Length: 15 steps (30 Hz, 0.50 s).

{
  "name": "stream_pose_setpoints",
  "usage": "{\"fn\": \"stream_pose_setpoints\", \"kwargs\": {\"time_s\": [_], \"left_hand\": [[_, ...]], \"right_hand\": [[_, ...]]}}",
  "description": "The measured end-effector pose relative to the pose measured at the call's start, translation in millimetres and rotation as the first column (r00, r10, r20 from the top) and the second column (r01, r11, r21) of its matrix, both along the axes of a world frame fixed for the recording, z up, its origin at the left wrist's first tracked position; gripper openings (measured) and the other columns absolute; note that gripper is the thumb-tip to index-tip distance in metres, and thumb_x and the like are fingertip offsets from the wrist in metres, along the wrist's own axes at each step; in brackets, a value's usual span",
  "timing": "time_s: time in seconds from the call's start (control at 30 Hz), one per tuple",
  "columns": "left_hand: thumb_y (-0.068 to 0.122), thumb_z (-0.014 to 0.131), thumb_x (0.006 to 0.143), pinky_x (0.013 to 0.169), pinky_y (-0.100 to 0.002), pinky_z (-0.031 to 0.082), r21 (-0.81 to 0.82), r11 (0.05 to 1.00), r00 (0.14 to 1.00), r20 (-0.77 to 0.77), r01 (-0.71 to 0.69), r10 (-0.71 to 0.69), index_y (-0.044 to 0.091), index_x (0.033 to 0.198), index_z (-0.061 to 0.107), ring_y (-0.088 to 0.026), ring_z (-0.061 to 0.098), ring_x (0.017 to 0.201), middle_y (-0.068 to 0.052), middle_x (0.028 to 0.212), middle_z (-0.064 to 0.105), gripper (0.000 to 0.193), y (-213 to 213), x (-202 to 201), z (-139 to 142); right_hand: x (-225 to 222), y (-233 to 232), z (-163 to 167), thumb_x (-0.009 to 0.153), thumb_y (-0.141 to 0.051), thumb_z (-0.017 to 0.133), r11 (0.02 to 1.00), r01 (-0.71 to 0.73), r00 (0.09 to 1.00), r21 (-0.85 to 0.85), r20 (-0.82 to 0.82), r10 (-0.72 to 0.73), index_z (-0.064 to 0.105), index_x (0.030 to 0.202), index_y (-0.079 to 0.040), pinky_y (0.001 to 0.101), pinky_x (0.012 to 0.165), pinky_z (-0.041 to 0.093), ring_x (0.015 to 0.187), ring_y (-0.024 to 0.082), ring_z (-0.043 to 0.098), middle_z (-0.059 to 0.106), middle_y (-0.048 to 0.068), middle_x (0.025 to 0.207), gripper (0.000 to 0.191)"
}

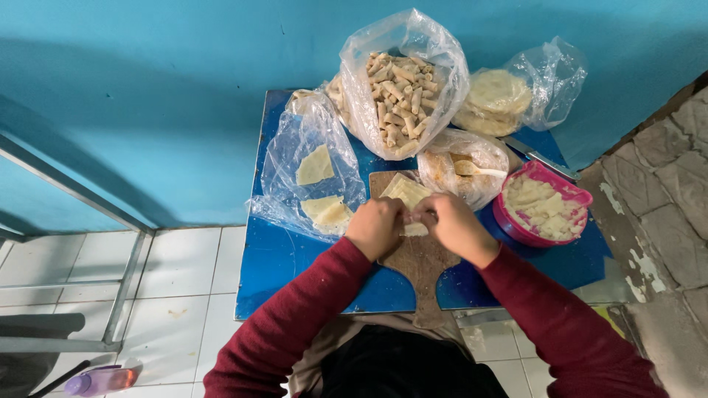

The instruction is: The person places square dough wrappers on a wooden board, spoons brown filling from a plastic bag onto each wrapper, folds the wrapper over the filling, and places the folded rolls into a pink bowl. They repeat this cycle for multiple wrappers, occasionally pressing the dough flat with their hands.

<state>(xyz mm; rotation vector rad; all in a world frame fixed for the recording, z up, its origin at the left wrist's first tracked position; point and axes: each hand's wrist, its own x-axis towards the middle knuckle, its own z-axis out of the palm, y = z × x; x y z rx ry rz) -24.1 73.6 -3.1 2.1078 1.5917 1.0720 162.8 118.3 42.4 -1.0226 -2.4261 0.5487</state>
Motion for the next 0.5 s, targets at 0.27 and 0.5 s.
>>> {"fn": "stream_pose_setpoints", "kwargs": {"time_s": [0.27,0.5], "left_hand": [[0.006,0.067,0.082,0.072,-0.046,0.057,0.142,0.989,0.992,0.116,0.033,-0.05,0.006,0.089,0.071,-0.037,0.07,0.079,-0.017,0.084,0.071,0.009,5,-5,-2],[0.008,0.068,0.083,0.075,-0.046,0.055,0.096,0.994,0.997,0.048,0.048,-0.053,0.004,0.088,0.069,-0.038,0.069,0.083,-0.018,0.084,0.07,0.007,0,-5,7]], "right_hand": [[1,3,0,0.085,-0.011,0.073,0.997,-0.067,0.992,0.029,-0.102,0.069,0.072,0.093,-0.004,0.0416,0.081,0.052,0.088,0.032,0.069,0.073,0.013,0.088,0.011],[0,-6,0,0.087,-0.017,0.075,0.978,-0.067,0.995,0.199,-0.057,0.079,0.073,0.088,-0.004,0.0443,0.091,0.048,0.087,0.035,0.065,0.071,0.013,0.083,0.013]]}}
